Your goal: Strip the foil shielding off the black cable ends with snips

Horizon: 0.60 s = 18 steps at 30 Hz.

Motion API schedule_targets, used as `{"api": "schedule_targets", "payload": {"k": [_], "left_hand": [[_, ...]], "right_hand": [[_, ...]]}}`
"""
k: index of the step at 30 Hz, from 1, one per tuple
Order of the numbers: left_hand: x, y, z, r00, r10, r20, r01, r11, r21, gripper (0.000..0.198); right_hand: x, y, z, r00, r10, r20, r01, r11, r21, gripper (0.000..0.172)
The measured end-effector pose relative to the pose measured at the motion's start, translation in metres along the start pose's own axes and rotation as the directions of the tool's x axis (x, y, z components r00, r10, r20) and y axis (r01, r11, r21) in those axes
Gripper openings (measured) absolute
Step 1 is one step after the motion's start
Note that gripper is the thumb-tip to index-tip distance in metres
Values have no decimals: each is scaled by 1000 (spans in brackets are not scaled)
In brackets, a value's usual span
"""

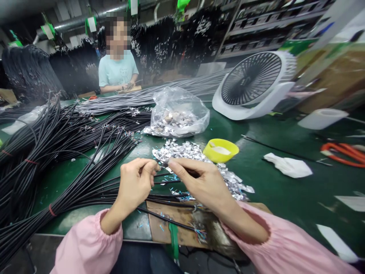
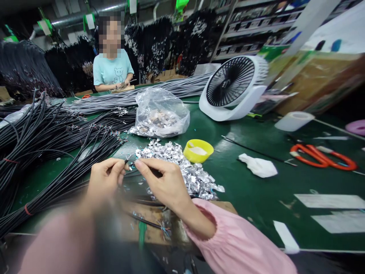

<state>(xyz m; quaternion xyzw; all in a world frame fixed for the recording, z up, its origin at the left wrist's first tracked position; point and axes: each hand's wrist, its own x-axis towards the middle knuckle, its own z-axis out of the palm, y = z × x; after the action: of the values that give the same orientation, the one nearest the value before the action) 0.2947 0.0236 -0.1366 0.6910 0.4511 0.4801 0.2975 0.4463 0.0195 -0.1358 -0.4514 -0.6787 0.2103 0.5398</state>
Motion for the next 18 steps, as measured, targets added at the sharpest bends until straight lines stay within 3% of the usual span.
{"api": "schedule_targets", "payload": {"k": [1, 3, 6, 8, 11, 15, 18], "left_hand": [[1, 1, -1, 998, -54, 25, 56, 996, -71, 26], [1, 2, -1, 997, -77, -28, 73, 992, -105, 18], [-4, 2, 3, 981, 107, -161, -93, 991, 93, 12], [-8, -1, 7, 954, 255, -157, -214, 947, 238, 16], [-11, -5, 11, 923, 359, -135, -299, 894, 335, 19], [-11, -6, 13, 920, 370, -128, -307, 884, 354, 19], [-11, -2, 12, 949, 284, -134, -236, 927, 291, 12]], "right_hand": [[1, -1, -1, 1000, 15, -12, -15, 1000, 9, 26], [4, -3, -3, 997, 63, -34, -61, 997, 47, 29], [6, -6, -6, 985, 174, 11, -174, 974, 146, 42], [5, -7, -5, 965, 255, 63, -262, 945, 195, 46], [2, -6, -1, 933, 351, 78, -359, 905, 228, 36], [1, -6, 0, 915, 401, 45, -397, 875, 279, 21], [1, -7, 0, 921, 389, -9, -371, 884, 284, 14]]}}
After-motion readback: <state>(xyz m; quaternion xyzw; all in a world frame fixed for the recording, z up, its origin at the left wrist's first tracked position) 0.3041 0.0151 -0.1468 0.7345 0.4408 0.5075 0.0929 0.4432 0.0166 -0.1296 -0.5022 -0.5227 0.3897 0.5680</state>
